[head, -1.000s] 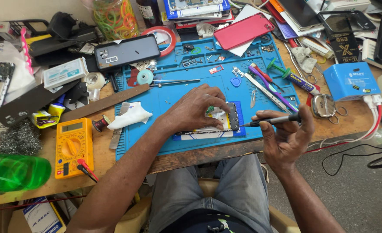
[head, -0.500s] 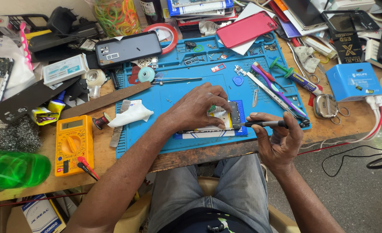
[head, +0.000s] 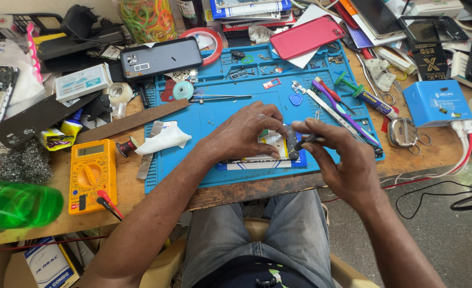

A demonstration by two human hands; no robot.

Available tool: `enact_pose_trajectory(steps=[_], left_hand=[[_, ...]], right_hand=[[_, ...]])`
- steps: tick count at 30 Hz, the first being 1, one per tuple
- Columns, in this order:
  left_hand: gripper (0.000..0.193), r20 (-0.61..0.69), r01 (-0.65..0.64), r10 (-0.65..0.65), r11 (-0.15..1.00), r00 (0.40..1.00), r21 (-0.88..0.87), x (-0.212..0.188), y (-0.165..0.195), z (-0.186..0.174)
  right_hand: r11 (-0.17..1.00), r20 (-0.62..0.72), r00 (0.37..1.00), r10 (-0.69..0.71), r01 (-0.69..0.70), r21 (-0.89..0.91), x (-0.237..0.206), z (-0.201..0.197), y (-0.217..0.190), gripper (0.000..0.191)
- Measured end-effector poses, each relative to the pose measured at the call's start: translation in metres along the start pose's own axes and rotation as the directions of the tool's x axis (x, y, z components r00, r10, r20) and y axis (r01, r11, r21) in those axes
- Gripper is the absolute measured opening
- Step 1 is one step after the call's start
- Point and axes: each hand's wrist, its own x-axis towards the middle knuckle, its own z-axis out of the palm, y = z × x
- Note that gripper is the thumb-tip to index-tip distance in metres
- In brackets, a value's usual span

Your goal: The person holds a red smartphone, interacts with the touchscreen, and then uses a screwdriver to remove screws from the back of the device. They open the phone, manipulate internal components, and reassemble it before testing the screen again.

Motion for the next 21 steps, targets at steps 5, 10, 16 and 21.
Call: enact_pose_trajectory(steps=[5, 10, 16, 21], left_hand=[[0.058, -0.032, -0.053, 0.054, 0.998, 0.998, 0.031, -0.006, 0.000, -0.004], [0.075, 0.029, -0.075, 0.074, 0.997, 0.997, 0.019, -0.013, -0.004, -0.016], [0.097, 0.091, -0.002, -0.007, 0.995, 0.996, 0.100, -0.037, 0.010, -0.039], [0.100, -0.054, 0.104, -0.096, 0.979, 0.994, 0.176, -0.088, 0.021, -0.039]], right_hand=[[0.987, -0.030, 0.995, 0.092, -0.095, -0.127, 0.025, 0.000, -0.020, 0.043], [1.000, 0.123, 0.992, 0.001, -0.001, -0.002, 0.030, -0.009, -0.030, 0.048], [0.994, 0.113, 0.990, 0.088, -0.079, -0.079, 0.021, -0.003, -0.031, 0.052], [0.992, 0.033, 0.992, 0.124, -0.124, 0.005, 0.024, -0.003, -0.027, 0.050]])
